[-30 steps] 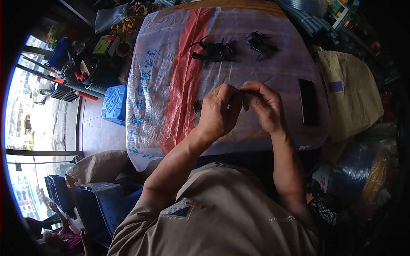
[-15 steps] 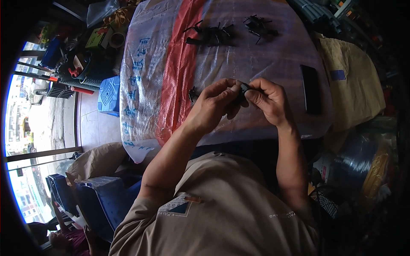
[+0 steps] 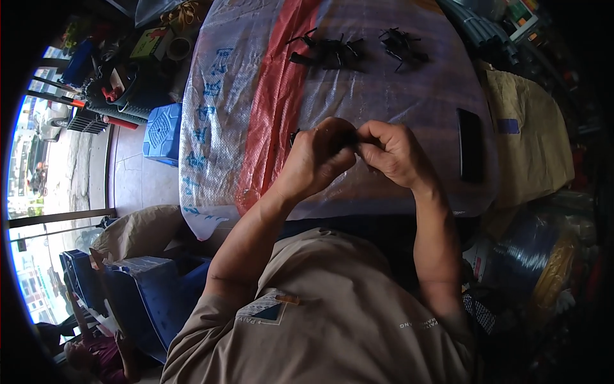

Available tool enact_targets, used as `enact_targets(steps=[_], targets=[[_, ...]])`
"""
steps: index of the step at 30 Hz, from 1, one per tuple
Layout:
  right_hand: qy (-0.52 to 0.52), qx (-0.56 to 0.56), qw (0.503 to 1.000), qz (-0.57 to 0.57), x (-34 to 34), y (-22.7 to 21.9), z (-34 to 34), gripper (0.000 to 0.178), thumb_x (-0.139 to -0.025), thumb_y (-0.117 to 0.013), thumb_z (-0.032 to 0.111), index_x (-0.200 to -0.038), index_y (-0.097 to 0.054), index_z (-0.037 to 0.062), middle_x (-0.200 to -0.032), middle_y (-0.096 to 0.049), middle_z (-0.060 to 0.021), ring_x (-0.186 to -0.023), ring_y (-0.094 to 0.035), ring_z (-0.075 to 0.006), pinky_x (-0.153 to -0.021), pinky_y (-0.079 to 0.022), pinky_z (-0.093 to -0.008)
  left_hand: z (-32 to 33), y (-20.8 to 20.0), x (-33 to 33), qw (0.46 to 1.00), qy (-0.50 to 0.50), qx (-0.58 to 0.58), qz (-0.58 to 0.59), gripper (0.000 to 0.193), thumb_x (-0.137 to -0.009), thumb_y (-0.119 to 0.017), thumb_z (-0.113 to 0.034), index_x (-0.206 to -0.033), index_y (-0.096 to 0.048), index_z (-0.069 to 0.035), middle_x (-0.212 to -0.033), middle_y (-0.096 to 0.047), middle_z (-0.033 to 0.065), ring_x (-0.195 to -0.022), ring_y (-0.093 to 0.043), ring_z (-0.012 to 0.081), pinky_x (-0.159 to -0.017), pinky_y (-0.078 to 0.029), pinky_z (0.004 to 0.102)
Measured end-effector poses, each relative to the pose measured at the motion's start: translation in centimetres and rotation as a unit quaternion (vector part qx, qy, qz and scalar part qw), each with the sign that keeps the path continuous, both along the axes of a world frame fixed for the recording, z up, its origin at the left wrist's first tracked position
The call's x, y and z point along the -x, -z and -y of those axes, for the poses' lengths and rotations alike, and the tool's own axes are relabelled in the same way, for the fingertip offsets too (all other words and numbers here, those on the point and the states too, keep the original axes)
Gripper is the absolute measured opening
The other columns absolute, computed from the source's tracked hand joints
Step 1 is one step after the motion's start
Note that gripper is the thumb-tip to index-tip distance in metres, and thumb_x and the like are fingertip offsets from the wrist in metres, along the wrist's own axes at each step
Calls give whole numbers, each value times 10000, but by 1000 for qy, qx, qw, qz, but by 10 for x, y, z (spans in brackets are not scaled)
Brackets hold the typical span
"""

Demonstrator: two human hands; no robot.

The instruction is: Assembling small black plastic mechanical components by hand on a workbench.

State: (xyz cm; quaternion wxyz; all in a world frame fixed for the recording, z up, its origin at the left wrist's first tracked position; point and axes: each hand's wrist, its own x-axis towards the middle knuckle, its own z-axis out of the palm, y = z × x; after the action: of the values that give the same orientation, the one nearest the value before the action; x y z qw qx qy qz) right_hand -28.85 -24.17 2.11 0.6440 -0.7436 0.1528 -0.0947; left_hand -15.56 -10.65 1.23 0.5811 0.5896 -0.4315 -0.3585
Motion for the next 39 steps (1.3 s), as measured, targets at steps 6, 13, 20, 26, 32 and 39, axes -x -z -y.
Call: enact_targets(steps=[6,13,20,26,32,39], targets=[[149,261,950,80,-89,10,57,196,-824,-696,162,-800,-604,-9,-723,-647,-119,-657,-624,-200,-623,-486,-317,-8,15,-36,927,-50,39,-369,161,-880,-534,-105,-1011,-520,-12,-842,-597,104,-696,-606,200,-657,-518,328],[261,426,863,-81,-145,52,89,290,-792,-663,195,-1005,-549,34,-927,-654,-226,-925,-623,-417,-790,-491,-477,-12,16,-44,916,-93,5,-390,172,-959,-530,-194,-929,-585,-34,-758,-572,71,-608,-534,152,-560,-426,280],[124,-104,978,133,-57,5,34,147,-882,-592,104,-1008,-597,28,-796,-608,-31,-647,-584,-93,-586,-488,-240,2,-5,-30,987,-91,-32,-132,411,-934,-598,-359,-1108,-597,14,-854,-624,40,-650,-473,75,-567,-384,234],[160,-172,958,166,-23,18,11,137,-927,-598,142,-1000,-620,27,-792,-630,-40,-691,-598,-111,-656,-493,-252,16,-6,-13,997,-78,8,-22,421,-881,-678,-365,-1006,-602,29,-848,-609,57,-798,-540,122,-712,-438,270],[114,-146,954,237,3,18,11,159,-939,-577,119,-1042,-632,11,-973,-637,-64,-788,-587,-119,-727,-473,-261,12,-6,-11,996,-52,51,42,511,-828,-734,-364,-1103,-558,30,-899,-640,91,-792,-556,121,-719,-456,283],[124,-124,949,262,-1,17,-3,170,-945,-564,113,-1044,-636,-5,-1080,-610,-59,-819,-586,-118,-737,-484,-260,13,-19,5,995,-2,86,55,223,-915,-615,-80,-1101,-546,22,-954,-661,110,-889,-635,159,-795,-491,278]])
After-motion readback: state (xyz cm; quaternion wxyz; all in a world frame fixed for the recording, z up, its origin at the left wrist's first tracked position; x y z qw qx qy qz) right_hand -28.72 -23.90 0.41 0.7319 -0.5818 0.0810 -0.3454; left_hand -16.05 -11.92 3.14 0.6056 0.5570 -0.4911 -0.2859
